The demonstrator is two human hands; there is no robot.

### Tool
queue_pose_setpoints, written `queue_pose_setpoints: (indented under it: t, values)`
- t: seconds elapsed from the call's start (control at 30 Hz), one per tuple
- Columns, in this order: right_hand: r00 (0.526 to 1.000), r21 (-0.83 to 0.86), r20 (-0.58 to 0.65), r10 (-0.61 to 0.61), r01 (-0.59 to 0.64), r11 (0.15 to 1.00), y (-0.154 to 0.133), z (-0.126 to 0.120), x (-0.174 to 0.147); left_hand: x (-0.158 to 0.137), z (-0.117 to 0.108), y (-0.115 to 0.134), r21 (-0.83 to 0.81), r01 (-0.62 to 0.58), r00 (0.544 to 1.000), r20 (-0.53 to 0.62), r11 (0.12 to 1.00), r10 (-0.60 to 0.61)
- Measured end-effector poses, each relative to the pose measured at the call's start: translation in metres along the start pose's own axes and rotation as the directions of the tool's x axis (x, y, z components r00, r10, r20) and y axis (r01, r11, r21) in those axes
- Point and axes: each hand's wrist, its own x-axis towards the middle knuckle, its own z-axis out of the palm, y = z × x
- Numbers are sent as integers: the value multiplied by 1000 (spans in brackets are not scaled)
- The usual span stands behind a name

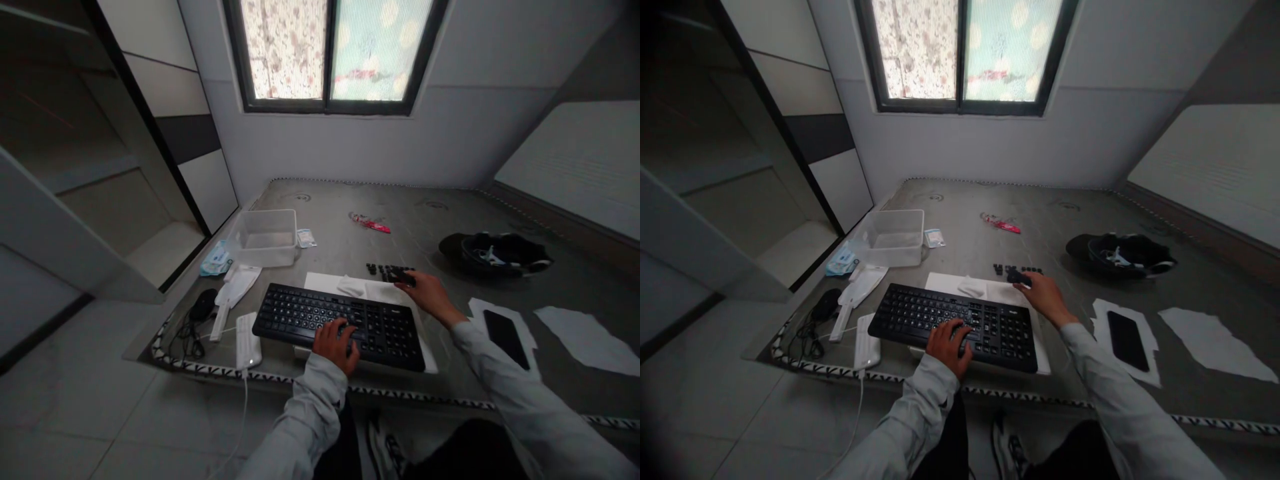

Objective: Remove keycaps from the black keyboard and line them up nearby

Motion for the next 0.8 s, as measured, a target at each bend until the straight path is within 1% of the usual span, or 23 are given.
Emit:
queue_pose_setpoints:
  t: [0.17, 0.23, 0.3, 0.43, 0.63, 0.8]
  values:
    - [993, -29, 31, 118, -117, 993, 27, 4, 38, 1, -1, 1, 30, -18, 1000, -5, 999, 18]
    - [986, -34, 37, 163, -162, 986, 36, 11, 48, 1, 0, 1, 44, -25, 1000, -13, 999, 25]
    - [982, -29, 48, 184, -183, 983, 44, 19, 57, 1, 0, 1, 55, -24, 1000, -19, 998, 25]
    - [982, -7, 96, 161, -161, 987, 56, 41, 76, 0, 0, 0, 54, -7, 1000, 1, 999, 7]
    - [983, 88, 168, 79, -95, 992, 70, 74, 107, 0, -1, 2, 81, -13, 1000, -18, 997, 14]
    - [985, 153, 171, 27, -53, 987, 86, 95, 120, 1, 1, 3, 101, 5, 1000, -10, 995, -4]
